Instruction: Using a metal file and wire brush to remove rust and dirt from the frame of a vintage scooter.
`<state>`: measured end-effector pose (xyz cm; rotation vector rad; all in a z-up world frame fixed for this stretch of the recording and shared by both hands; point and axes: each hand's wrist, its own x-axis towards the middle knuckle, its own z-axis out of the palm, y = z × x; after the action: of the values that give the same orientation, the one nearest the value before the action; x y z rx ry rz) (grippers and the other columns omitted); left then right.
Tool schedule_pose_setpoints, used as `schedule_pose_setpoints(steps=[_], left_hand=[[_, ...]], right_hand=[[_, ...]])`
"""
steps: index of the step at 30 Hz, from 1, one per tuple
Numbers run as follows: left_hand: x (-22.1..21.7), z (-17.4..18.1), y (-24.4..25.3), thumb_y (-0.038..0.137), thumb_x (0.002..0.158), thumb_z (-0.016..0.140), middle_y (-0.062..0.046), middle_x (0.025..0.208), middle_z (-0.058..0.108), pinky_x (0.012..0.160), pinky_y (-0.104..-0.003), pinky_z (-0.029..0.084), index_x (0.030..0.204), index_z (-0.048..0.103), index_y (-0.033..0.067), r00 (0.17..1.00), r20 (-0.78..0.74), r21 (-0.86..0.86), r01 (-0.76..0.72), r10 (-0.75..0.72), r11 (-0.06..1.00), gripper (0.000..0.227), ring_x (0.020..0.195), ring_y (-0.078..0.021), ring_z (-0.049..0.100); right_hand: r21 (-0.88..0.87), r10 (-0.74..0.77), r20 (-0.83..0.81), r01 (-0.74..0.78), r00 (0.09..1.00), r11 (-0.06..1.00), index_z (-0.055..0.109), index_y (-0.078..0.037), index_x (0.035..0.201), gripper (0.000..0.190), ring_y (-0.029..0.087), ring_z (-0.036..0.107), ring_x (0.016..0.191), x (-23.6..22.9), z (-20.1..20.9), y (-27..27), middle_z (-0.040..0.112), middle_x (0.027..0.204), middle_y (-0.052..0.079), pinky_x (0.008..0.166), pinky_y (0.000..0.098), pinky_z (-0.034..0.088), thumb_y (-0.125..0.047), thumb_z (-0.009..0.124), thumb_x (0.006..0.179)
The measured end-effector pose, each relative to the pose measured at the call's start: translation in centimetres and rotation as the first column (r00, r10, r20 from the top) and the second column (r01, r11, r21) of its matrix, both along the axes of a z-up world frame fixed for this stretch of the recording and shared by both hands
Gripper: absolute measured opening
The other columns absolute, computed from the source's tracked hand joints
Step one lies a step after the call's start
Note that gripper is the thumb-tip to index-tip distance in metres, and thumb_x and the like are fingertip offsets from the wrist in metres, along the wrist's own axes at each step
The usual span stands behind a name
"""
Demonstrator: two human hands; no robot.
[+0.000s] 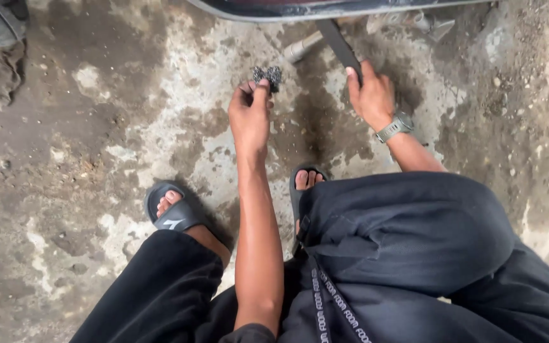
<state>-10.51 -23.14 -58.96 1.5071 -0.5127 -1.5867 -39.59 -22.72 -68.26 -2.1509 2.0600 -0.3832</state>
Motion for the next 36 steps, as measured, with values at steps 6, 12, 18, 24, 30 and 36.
schedule_pose_setpoints(steps=[6, 12, 18, 24, 30, 36], left_hand=[[-0.9, -2.1, 0.0, 0.028, 0.095, 0.063, 0.004, 0.079, 0.047, 0.071, -0.029, 0.039, 0.085, 0.049, 0.0182, 0.997, -0.058, -0.026, -0.052, 0.051, 0.998, 0.02, 0.071, -0.0107, 0.045], [-1.0, -2.6, 0.5, 0.03, 0.095, 0.064, 0.003, 0.076, 0.051, 0.068, -0.031, 0.039, 0.089, 0.051, 0.0178, 1.0, -0.023, 0.023, 0.003, -0.002, 1.0, 0.02, 0.069, -0.0119, 0.044], [0.1, -3.6, 0.2, 0.033, 0.094, 0.064, 0.002, 0.083, 0.056, 0.069, -0.032, 0.042, 0.097, 0.058, 0.0146, 0.998, 0.012, 0.09, -0.055, 0.054, 0.994, 0.02, 0.074, -0.0122, 0.052], [0.4, -3.2, 0.0, 0.029, 0.096, 0.063, 0.001, 0.072, 0.053, 0.068, -0.029, 0.038, 0.083, 0.052, 0.0165, 0.993, -0.009, 0.045, -0.117, 0.117, 0.992, 0.021, 0.068, -0.0108, 0.046], [-0.8, -5.9, 1.0, 0.028, 0.09, 0.07, -0.008, 0.077, 0.066, 0.063, -0.029, 0.051, 0.092, 0.063, 0.0079, 0.987, 0.059, -0.043, -0.149, 0.151, 0.988, 0.022, 0.069, -0.0158, 0.065], [-1.6, -5.6, 0.8, 0.029, 0.088, 0.073, -0.007, 0.078, 0.065, 0.065, -0.031, 0.051, 0.092, 0.064, 0.0082, 0.99, 0.043, -0.04, -0.132, 0.134, 0.99, 0.022, 0.069, -0.0172, 0.063]], right_hand=[[-0.06, -0.074, 0.147, 0.084, 0.986, 0.995, 0.047, -0.007, 0.101, 0.027, 0.031, 0.061, 0.043, 0.6, -0.9, 0.1, 0.065, 0.06, 0.002, 0.043, 0.0452, 0.046, -0.03, 0.044, 0.114], [-0.174, -0.097, 0.093, 0.112, 0.991, 0.978, 0.049, -0.005, 0.099, 0.03, 0.049, 0.051, 0.064, 0.7, -0.3, 0.7, 0.056, 0.076, 0.018, 0.063, 0.0535, 0.039, -0.03, 0.046, 0.114], [-0.141, -0.109, 0.019, 0.111, 0.994, 0.984, 0.053, -0.005, 0.105, 0.034, 0.047, 0.057, 0.053, 0.3, -1.4, 0.0, 0.061, 0.068, 0.022, 0.05, 0.0542, 0.039, -0.035, 0.042, 0.114], [-0.062, 0.027, 0.051, -0.024, 0.998, 0.998, 0.051, -0.002, 0.101, 0.03, 0.05, 0.053, 0.055, 0.5, -0.1, -0.3, 0.061, 0.069, 0.02, 0.057, 0.0556, 0.042, -0.028, 0.048, 0.114], [-0.031, -0.056, 0.081, 0.058, 0.995, 0.998, 0.059, -0.004, 0.092, 0.032, 0.052, 0.069, 0.069, 2.1, -0.4, 0.9, 0.066, 0.066, 0.026, 0.052, 0.0573, 0.047, -0.03, 0.054, 0.111], [-0.099, -0.2, -0.081, 0.192, 0.976, 0.976, 0.062, -0.01, 0.101, 0.03, 0.046, 0.073, 0.071, 0.5, -2.8, 0.5, 0.069, 0.068, 0.022, 0.061, 0.0524, 0.057, -0.034, 0.049, 0.112]])
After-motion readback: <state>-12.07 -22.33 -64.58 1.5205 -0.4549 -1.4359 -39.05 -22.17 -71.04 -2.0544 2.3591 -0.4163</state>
